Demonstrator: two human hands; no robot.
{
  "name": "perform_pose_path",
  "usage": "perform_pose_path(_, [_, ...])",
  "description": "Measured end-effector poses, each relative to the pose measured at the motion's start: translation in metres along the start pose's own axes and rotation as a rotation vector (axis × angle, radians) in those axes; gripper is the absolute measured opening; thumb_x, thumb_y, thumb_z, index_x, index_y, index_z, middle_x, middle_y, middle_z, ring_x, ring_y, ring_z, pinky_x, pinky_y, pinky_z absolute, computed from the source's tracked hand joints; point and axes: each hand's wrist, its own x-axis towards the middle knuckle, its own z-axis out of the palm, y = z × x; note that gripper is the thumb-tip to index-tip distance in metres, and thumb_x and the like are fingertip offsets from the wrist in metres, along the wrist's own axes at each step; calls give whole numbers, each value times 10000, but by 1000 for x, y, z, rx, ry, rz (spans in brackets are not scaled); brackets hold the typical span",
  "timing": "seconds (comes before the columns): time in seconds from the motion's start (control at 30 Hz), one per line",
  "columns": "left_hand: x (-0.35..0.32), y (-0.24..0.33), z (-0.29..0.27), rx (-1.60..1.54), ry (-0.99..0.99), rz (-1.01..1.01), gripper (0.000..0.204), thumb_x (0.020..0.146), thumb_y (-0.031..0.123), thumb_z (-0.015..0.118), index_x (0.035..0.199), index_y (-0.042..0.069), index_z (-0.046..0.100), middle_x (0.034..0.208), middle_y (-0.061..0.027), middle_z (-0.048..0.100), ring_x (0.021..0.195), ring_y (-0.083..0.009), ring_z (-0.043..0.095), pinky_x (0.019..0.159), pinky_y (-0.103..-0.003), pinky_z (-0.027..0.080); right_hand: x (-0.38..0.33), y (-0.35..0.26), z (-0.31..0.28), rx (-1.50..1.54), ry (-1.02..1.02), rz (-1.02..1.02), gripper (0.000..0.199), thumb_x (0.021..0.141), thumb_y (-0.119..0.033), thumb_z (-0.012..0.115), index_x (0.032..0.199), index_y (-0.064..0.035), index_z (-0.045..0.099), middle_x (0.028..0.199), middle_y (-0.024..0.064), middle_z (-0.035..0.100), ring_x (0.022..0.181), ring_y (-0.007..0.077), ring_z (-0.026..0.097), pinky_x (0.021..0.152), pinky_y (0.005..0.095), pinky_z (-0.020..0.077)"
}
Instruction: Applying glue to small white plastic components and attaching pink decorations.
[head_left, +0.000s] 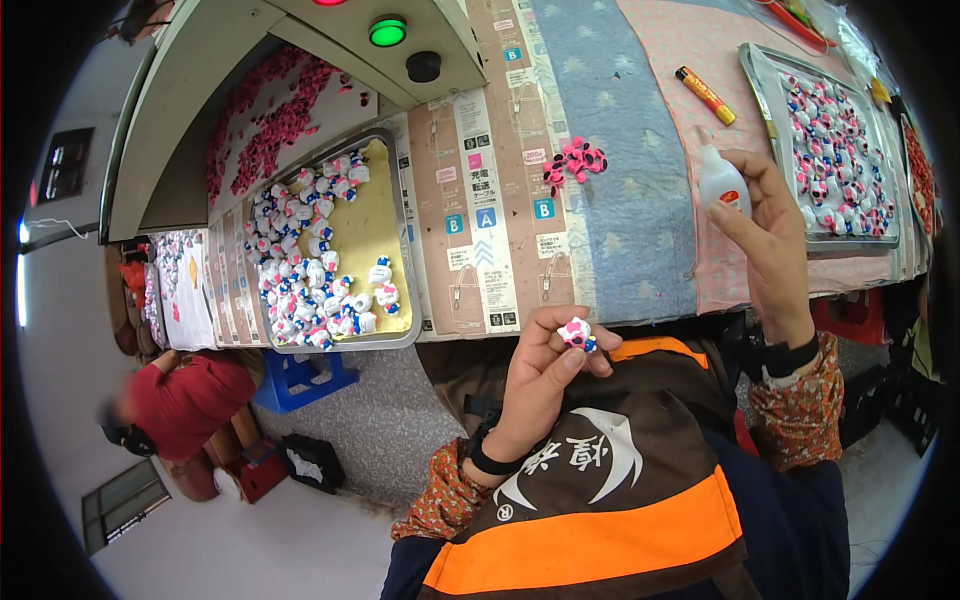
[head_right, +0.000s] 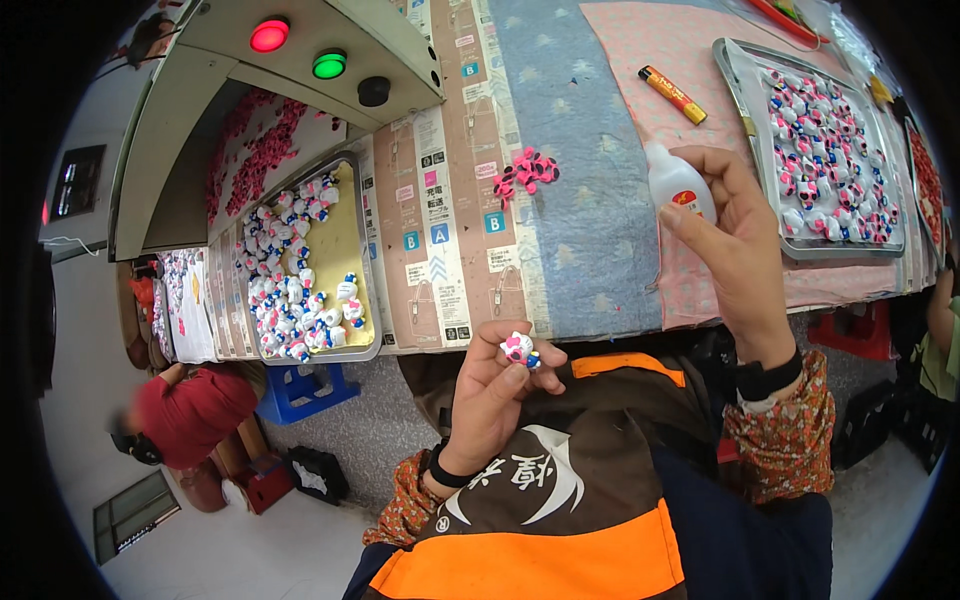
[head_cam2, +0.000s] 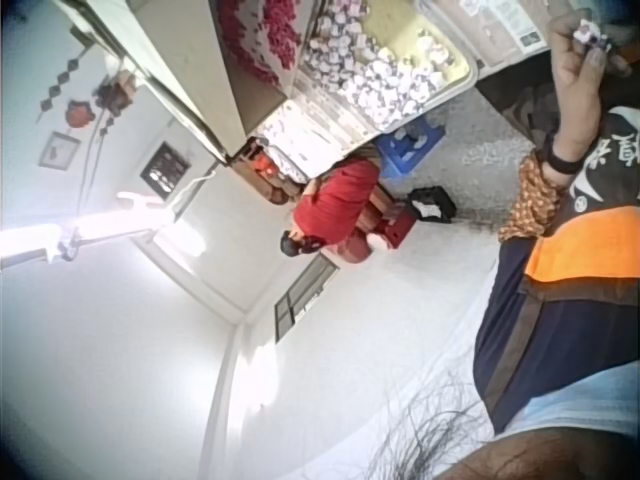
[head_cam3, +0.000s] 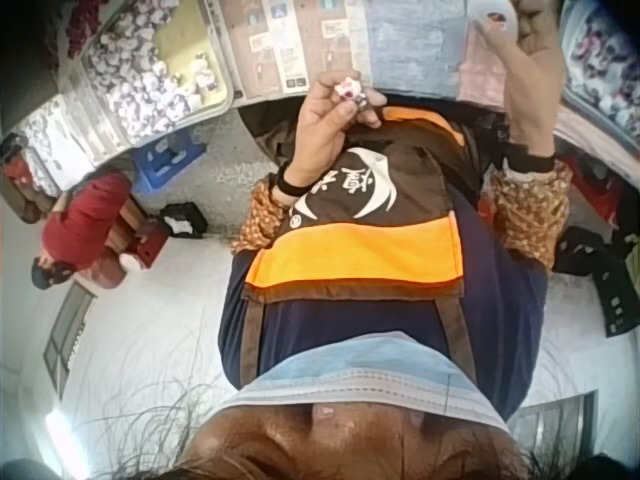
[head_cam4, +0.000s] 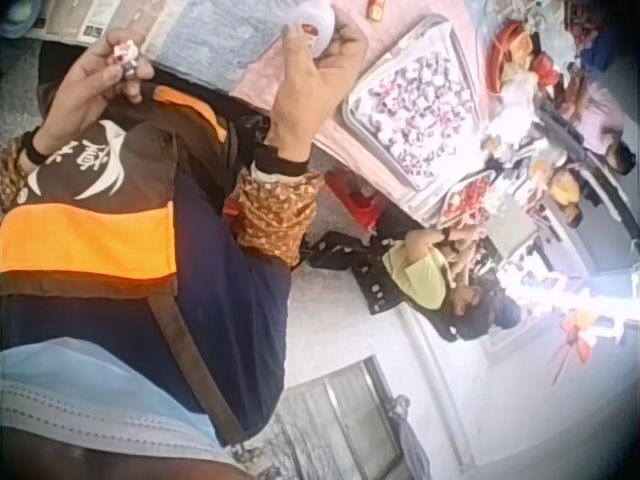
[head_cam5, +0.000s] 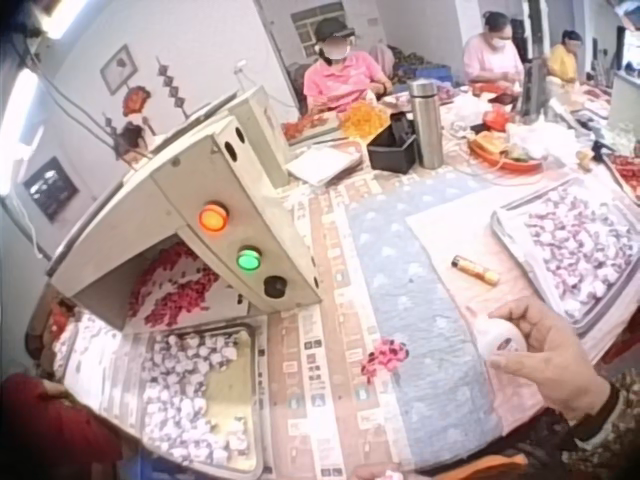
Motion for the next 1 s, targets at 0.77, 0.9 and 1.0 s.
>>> perform_pose_path(0.77, [1, -1, 11, 182, 3, 147, 340, 982, -28, 541, 1302, 32, 445, 1244, -204, 611, 1089, -178, 606, 943, -307, 500, -60, -17, 41, -479, -364, -367, 212, 761, -9, 713, 945, -30, 610, 849, 97, 573, 764, 283, 542, 692, 368, 413])
perform_pose_path(0.9, [-3, -4, 8, 271, -14, 189, 348, 975, -38, 555, 1309, 0, 463, 1247, -144, 593, 1151, -162, 575, 1013, -294, 443, -67, -5, 55, -468, -409, -351, 200, 753, -19, 713, 906, -44, 587, 822, 95, 554, 758, 285, 519, 683, 379, 396])
perform_pose_path(1.0, [-6, -5, 8, 276, 35, 184, 350, 964, -47, 570, 1301, -17, 480, 1232, -113, 579, 1155, -147, 563, 1015, -283, 431, -69, -2, 59, -478, -426, -349, 194, 749, -14, 707, 879, -49, 567, 808, 95, 539, 748, 284, 507, 677, 382, 386])
